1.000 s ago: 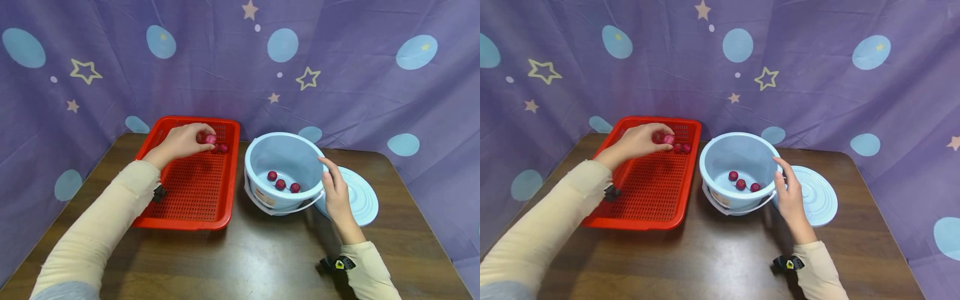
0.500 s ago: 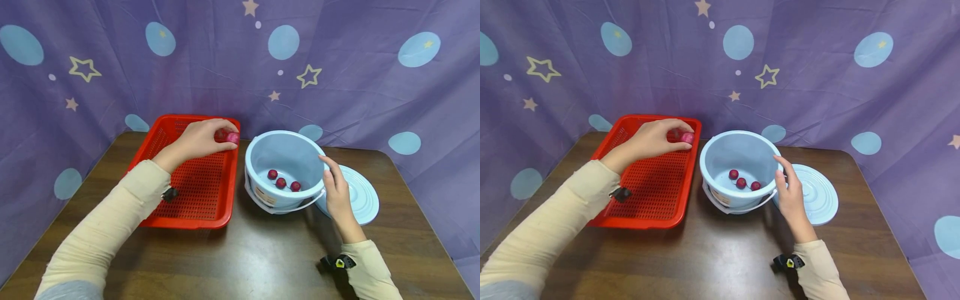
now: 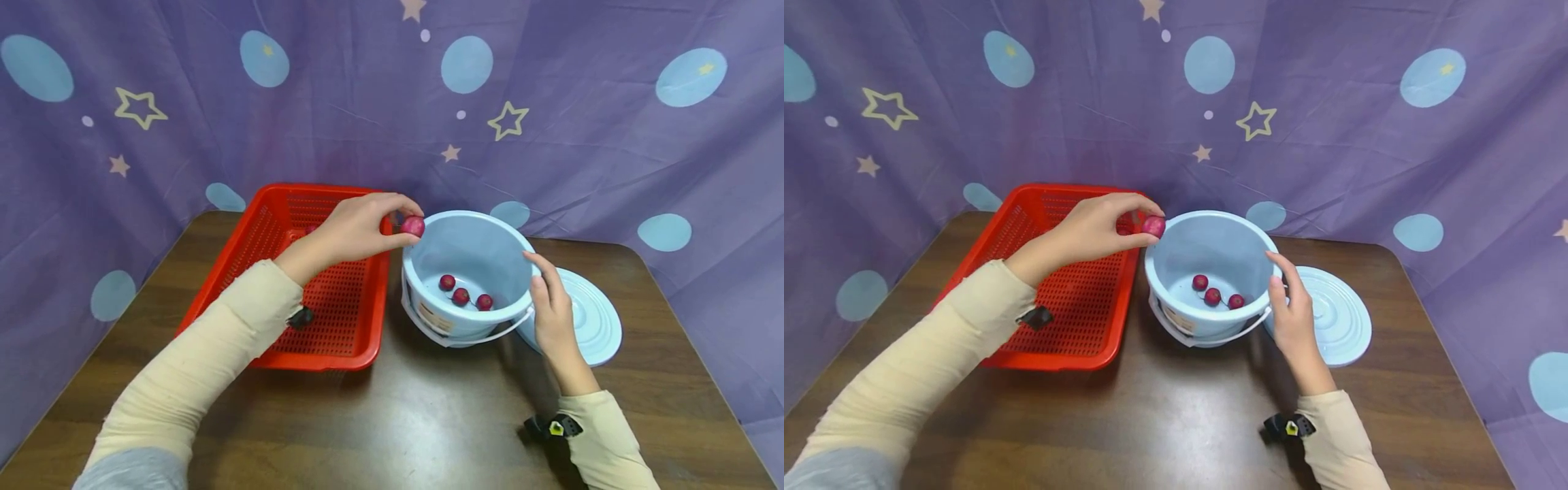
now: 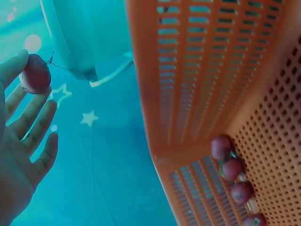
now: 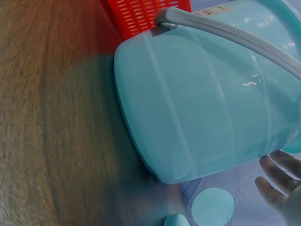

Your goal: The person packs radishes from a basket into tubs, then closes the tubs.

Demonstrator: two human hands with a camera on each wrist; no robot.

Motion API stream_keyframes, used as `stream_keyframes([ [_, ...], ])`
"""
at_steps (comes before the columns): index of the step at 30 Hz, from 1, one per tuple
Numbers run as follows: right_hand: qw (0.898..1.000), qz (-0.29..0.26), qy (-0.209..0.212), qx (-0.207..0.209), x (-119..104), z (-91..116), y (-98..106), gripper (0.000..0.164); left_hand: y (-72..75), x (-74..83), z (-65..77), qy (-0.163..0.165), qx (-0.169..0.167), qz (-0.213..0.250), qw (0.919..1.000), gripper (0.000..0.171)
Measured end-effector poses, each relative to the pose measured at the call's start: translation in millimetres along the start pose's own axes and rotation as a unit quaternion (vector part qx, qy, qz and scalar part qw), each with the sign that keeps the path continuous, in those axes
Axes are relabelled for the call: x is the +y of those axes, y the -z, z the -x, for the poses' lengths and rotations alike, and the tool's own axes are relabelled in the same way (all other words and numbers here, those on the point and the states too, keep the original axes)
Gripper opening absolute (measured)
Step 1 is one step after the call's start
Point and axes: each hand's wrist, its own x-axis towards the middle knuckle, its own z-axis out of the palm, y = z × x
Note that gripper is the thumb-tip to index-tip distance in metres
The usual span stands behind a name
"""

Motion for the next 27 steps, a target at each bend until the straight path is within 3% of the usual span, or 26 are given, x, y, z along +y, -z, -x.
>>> stream_keyframes([
  [8, 1.0, -0.003, -0.01, -0.001, 0.7, -0.8, 0.2, 0.04, -2.5, 20.3, -4.1, -0.049, -0.03, 0.001, 0.9984, 0.046],
  [16, 1.0, -0.003, -0.013, -0.003, -0.9, 0.6, 0.6, 0.04, -6.2, 37.4, -8.9, -0.084, -0.073, 0.004, 0.9938, 0.039],
  [27, 1.0, 0.0, -0.011, -0.005, -1.7, -0.4, 0.5, 0.039, -19.3, 52.1, -16.8, -0.13, -0.101, 0.031, 0.9858, 0.039],
])
